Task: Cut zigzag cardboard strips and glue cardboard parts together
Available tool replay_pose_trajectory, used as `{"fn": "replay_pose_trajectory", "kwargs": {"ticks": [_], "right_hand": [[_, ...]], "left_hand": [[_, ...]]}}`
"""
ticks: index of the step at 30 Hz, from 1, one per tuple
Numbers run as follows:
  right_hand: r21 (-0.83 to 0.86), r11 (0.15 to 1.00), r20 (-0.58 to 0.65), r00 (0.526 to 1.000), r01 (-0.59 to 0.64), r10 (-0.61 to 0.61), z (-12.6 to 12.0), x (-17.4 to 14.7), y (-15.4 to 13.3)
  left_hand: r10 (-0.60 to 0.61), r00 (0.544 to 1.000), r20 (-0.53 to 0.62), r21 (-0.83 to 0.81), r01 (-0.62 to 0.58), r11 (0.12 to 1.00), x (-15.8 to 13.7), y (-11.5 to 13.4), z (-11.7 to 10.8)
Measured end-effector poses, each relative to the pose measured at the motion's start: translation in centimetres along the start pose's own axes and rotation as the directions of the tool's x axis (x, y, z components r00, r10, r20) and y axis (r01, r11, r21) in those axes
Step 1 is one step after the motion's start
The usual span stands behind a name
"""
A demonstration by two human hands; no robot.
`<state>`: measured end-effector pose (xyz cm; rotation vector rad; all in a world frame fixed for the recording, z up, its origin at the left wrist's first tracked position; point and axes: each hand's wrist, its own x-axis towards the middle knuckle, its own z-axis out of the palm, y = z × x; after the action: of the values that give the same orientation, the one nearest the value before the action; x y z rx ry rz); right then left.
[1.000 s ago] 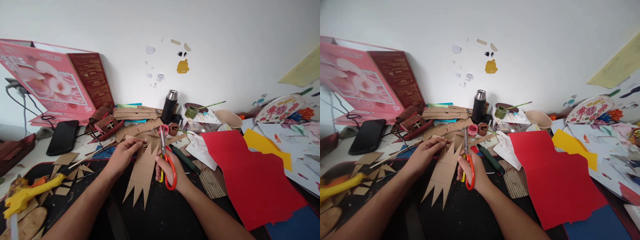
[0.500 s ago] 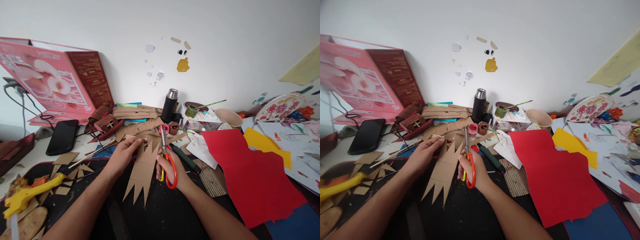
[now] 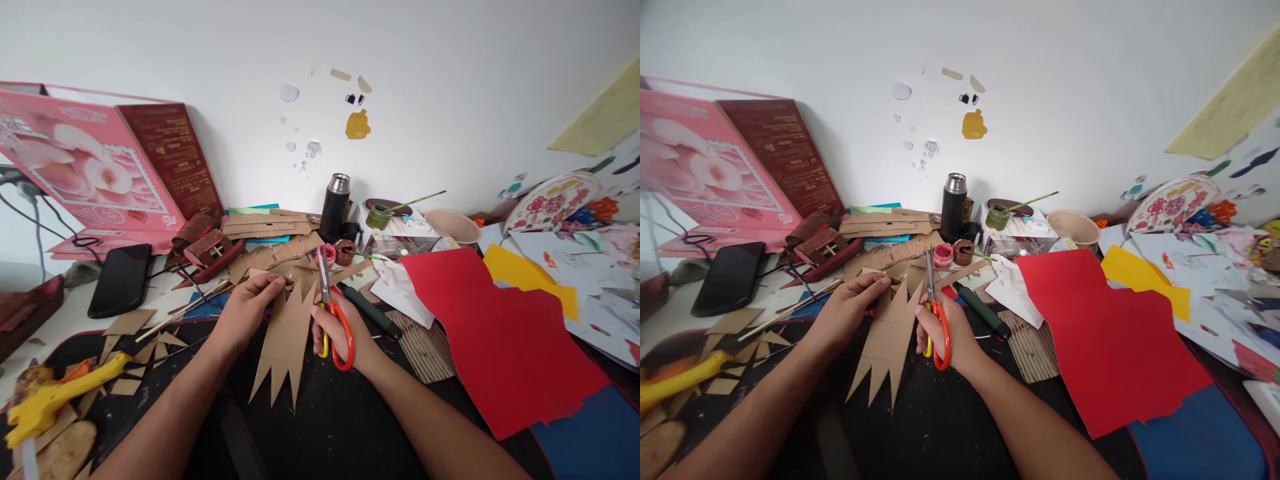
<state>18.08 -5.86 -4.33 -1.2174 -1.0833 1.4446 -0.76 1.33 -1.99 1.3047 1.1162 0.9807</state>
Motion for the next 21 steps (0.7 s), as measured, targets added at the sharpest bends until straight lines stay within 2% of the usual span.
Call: {"fn": "replay_pose_trajectory", "kwargs": {"ticks": [8,15,21], "right_hand": [[-0.014,1.0,-0.014,1.0,0.016,-0.016,-0.18,0.24,0.13],[-0.023,0.999,0.011,0.999,0.045,-0.045,-0.27,0.39,0.36],[-0.023,0.996,0.038,0.996,0.082,-0.081,-0.17,0.34,0.38]], "left_hand": [[-0.05,0.997,-0.052,-0.137,0.043,0.99,0.0,-0.26,0.39],[-0.031,0.996,-0.083,-0.101,0.022,0.995,-0.11,0.0,0.55],[-0.031,0.998,-0.055,-0.081,0.026,0.996,-0.15,-0.08,0.76]]}}
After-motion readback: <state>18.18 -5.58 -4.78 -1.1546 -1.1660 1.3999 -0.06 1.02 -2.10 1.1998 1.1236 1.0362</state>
